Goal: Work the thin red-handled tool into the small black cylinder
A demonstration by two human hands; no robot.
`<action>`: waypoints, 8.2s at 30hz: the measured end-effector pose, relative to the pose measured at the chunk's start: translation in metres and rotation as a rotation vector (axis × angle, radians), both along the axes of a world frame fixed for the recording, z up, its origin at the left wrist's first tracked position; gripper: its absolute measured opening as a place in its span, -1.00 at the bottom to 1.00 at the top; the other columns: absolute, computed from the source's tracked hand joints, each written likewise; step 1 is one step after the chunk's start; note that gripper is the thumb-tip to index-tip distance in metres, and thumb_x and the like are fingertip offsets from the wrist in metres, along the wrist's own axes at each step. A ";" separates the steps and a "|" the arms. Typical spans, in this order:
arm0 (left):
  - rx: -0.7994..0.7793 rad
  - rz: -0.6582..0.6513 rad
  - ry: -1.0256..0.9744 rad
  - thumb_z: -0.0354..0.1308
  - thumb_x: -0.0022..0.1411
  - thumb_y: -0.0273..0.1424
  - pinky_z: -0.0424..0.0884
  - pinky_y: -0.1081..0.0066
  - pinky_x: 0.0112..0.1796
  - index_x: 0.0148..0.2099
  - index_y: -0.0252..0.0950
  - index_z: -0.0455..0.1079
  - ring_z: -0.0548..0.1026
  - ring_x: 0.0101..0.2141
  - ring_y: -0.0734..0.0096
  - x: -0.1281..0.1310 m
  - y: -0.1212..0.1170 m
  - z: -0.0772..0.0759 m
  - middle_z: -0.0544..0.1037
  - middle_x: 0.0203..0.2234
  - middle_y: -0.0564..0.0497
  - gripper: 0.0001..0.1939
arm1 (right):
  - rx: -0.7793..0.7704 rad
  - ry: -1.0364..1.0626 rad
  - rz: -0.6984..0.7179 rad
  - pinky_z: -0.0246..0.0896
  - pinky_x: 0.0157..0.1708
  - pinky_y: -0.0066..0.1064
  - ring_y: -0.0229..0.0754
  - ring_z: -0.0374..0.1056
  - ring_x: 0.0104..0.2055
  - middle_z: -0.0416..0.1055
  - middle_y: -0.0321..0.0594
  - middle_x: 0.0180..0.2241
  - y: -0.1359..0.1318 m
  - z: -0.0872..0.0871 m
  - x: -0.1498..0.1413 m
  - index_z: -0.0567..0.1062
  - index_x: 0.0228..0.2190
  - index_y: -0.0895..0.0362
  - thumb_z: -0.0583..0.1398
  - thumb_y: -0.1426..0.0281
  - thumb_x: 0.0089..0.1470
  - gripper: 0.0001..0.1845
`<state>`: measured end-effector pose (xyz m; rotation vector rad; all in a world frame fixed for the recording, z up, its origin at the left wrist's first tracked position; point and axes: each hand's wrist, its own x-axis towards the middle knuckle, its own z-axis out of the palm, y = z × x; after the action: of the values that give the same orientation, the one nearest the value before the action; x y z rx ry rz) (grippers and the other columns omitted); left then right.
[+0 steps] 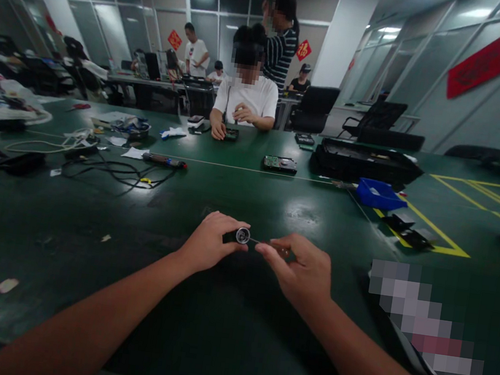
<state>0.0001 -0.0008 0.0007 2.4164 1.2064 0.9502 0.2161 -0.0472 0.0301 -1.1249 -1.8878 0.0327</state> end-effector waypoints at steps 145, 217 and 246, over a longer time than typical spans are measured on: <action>0.010 0.026 0.000 0.33 0.22 -0.25 0.28 0.10 0.04 0.09 -0.15 0.46 0.51 -0.05 0.18 -0.006 0.002 0.000 0.61 -0.05 0.01 -0.60 | -0.672 1.200 0.228 0.44 -0.23 -0.22 -0.22 0.39 -0.42 0.44 -0.27 -0.41 0.033 -0.020 0.000 0.49 -0.35 0.10 0.27 0.20 0.12 -0.78; -0.017 0.118 0.013 0.33 0.21 -0.29 0.34 0.16 -0.03 0.08 -0.16 0.48 0.50 -0.09 0.17 -0.001 0.003 -0.002 0.61 -0.11 0.00 -0.62 | -0.493 -0.410 0.189 0.16 -0.39 -0.38 -0.17 0.37 -0.36 0.47 -0.24 -0.38 0.024 -0.024 -0.014 0.55 -0.36 0.09 0.27 0.38 0.09 -0.95; -0.043 -0.101 0.095 0.30 0.24 -0.29 0.10 -0.01 0.20 0.10 -0.12 0.44 0.48 0.02 0.19 0.005 -0.006 0.001 0.60 -0.03 0.01 -0.62 | -0.374 -0.060 0.013 0.19 -0.40 -0.37 -0.19 0.35 -0.38 0.45 -0.26 -0.38 0.017 -0.011 -0.011 0.45 -0.26 0.09 0.27 0.25 0.12 -0.80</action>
<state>0.0055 -0.0067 0.0020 2.4868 1.1121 0.7808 0.2052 -0.0303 0.0195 -1.3742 -1.9935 0.3768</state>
